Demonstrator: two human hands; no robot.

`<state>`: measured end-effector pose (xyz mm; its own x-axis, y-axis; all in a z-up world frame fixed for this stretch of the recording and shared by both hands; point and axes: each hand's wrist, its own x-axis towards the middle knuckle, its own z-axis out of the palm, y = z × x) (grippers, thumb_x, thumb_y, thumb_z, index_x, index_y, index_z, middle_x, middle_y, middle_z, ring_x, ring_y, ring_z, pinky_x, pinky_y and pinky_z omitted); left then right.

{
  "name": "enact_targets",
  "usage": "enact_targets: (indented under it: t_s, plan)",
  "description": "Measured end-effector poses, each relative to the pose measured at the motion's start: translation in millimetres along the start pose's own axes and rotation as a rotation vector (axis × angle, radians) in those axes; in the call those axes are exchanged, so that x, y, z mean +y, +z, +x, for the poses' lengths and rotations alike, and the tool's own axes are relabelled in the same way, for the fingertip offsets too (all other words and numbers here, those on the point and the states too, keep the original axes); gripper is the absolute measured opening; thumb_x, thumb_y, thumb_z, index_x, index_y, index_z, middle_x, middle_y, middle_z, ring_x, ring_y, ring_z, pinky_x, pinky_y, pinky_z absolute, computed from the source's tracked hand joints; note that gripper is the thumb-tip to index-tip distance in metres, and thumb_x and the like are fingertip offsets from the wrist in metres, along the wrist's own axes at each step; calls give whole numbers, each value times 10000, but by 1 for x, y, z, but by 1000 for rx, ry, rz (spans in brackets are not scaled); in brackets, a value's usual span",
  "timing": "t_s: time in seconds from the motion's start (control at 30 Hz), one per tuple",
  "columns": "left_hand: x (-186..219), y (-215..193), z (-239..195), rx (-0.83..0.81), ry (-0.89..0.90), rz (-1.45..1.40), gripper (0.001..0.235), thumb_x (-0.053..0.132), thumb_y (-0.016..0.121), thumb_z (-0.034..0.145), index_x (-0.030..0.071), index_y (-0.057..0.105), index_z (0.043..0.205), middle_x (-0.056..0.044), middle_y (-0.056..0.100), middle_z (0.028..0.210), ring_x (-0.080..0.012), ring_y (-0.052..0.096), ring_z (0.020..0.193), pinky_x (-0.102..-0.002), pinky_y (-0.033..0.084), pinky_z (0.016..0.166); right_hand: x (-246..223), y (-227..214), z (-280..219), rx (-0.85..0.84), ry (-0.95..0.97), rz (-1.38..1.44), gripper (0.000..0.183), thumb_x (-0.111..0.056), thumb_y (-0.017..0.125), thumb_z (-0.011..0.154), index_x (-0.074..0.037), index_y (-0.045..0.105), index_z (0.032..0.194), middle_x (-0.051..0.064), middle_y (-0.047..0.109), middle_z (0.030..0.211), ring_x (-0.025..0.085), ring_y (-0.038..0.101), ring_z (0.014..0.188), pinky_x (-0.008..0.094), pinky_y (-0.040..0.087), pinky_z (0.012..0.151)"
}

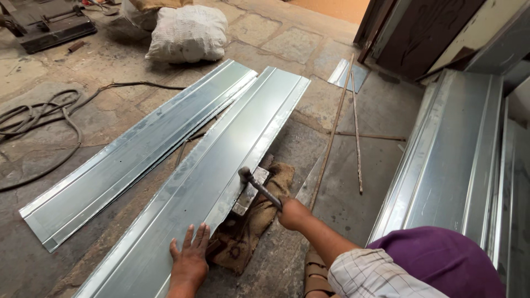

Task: The person uses a hammer to flatten and shape the edge of a corrugated metal sheet resting on a stone block and then moves to work on another panel.

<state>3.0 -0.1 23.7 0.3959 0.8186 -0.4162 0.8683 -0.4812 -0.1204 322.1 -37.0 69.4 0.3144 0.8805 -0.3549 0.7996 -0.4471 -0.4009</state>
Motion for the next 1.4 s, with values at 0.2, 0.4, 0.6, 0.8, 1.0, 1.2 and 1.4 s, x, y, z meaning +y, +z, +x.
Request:
enact_targets:
  t_s: [0.2,0.4,0.6,0.8,1.0,1.2,1.4]
  plan:
    - [23,-9,33,122,55,-74,818,57,411,935,262,40,1634,102,26,1717,-175,-5,1580,-654,56,1214,-3,-2,-2,2,-87,30,309,-240,669,898,-108,617,1173,190,706,1089,383,675,1047,471,521,926]
    - [34,-44,43,24,92,-167,866,71,429,899,250,34,1649,97,4,1736,-179,-24,1598,-632,13,1246,5,10,12,35,-101,100,256,-258,627,946,-79,607,1129,157,701,935,321,680,841,472,546,758]
    - [45,-82,51,-29,121,-246,940,21,431,850,238,-3,1655,93,-43,1735,-172,-72,1595,-607,-65,1250,-1,-3,25,-131,238,584,451,-525,559,1021,-79,568,956,28,539,650,155,496,484,369,470,448]
    - [51,-117,41,-57,144,-298,807,267,483,944,170,83,1638,33,16,1732,-190,-12,1593,-614,-31,1250,23,16,43,-58,123,439,536,-557,504,1021,-40,598,915,114,572,641,242,551,520,445,473,523]
    - [47,-91,52,137,125,-508,531,437,407,1027,195,472,1495,23,321,1651,-196,177,1565,-570,64,1264,50,50,62,154,-97,249,577,-544,522,1015,18,643,963,230,669,744,379,664,674,510,533,673]
    - [16,-60,48,239,109,-683,512,479,391,1032,205,583,1419,21,425,1596,-193,262,1528,-408,115,1272,15,35,36,25,44,359,500,-494,510,1012,-11,614,936,177,641,683,325,636,544,479,525,538]
    - [-19,-90,-18,7,-236,-497,576,527,310,1018,382,340,1575,124,154,1710,-214,59,1599,-593,-51,1281,6,25,31,-55,151,447,458,-489,497,1033,-43,564,954,96,583,648,256,570,503,446,489,469]
